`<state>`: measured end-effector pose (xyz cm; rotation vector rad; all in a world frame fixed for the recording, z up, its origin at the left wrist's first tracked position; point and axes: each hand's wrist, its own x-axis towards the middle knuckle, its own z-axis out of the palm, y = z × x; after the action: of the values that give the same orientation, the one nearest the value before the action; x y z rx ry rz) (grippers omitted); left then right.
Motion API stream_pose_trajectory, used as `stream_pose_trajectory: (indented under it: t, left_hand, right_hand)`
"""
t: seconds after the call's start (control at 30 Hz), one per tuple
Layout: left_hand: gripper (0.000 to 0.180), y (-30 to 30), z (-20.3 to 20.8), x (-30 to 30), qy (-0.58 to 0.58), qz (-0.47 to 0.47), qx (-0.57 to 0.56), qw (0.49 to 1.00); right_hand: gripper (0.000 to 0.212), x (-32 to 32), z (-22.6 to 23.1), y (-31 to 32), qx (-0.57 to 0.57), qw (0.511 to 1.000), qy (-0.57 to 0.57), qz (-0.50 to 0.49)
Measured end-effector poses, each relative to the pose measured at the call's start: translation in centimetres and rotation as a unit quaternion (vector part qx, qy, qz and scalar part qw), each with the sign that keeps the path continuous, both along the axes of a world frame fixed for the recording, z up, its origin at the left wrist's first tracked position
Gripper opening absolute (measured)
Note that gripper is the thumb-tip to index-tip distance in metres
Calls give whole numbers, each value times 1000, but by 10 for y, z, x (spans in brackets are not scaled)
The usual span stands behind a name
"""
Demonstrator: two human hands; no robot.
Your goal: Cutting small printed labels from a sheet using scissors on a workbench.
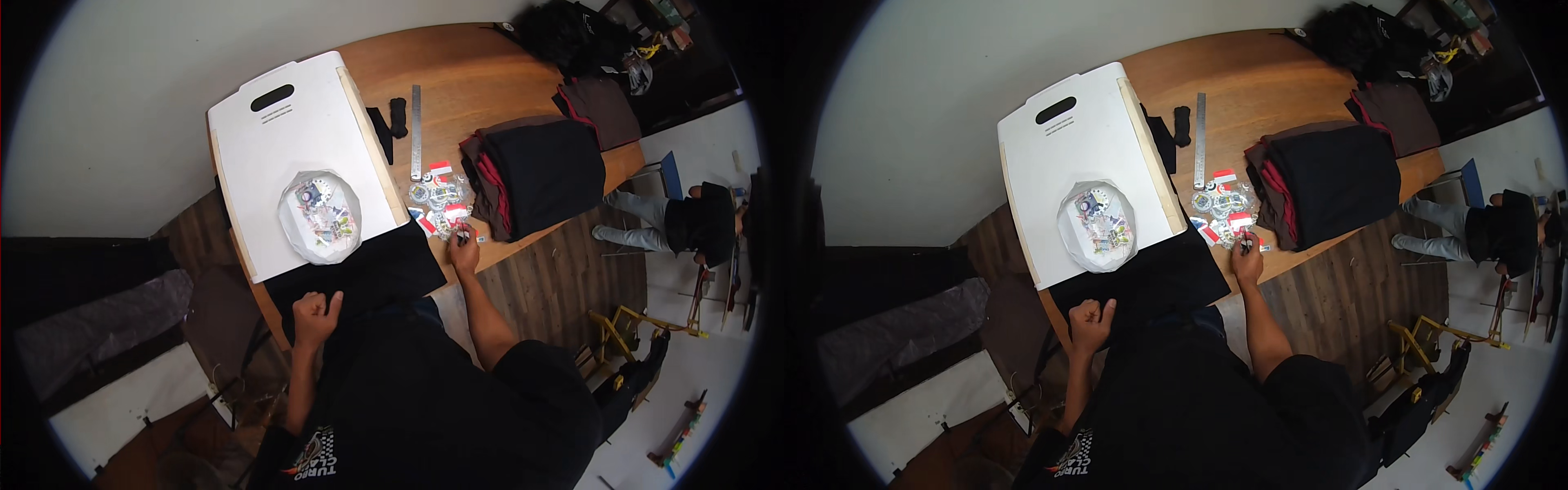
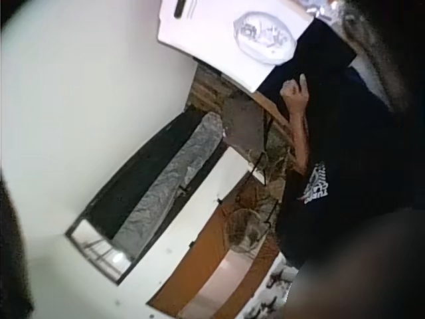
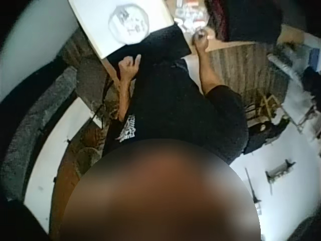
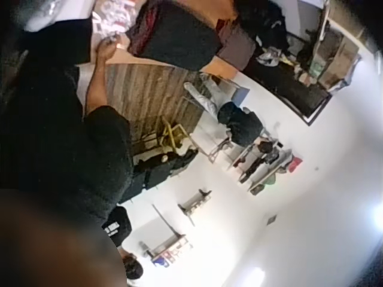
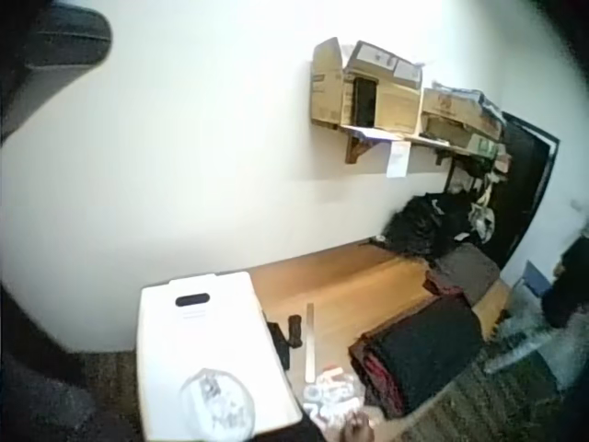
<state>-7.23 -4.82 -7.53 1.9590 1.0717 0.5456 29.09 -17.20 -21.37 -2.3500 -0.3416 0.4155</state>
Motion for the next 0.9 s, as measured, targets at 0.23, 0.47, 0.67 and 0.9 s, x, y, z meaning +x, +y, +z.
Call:
stream_pose_trajectory:
  t: [0.23, 0.47, 0.67, 0.9]
  left_hand:
    - [14, 2, 7, 7, 41, 30, -52, 997]
    - [21, 7, 23, 19, -9, -3, -25, 1000]
    - [19, 4, 14, 22, -44, 0, -17, 999]
    - [15, 2, 18, 30, -14, -8, -36, 999]
  right_hand:
    - [44, -4, -2, -9, -103, 981, -63, 153]
    - [48, 1, 23, 21, -131, 979, -44, 147]
    - [44, 10, 22, 21, -128, 973, -51, 183]
    - [33, 20, 12, 17, -113, 974, -83, 177]
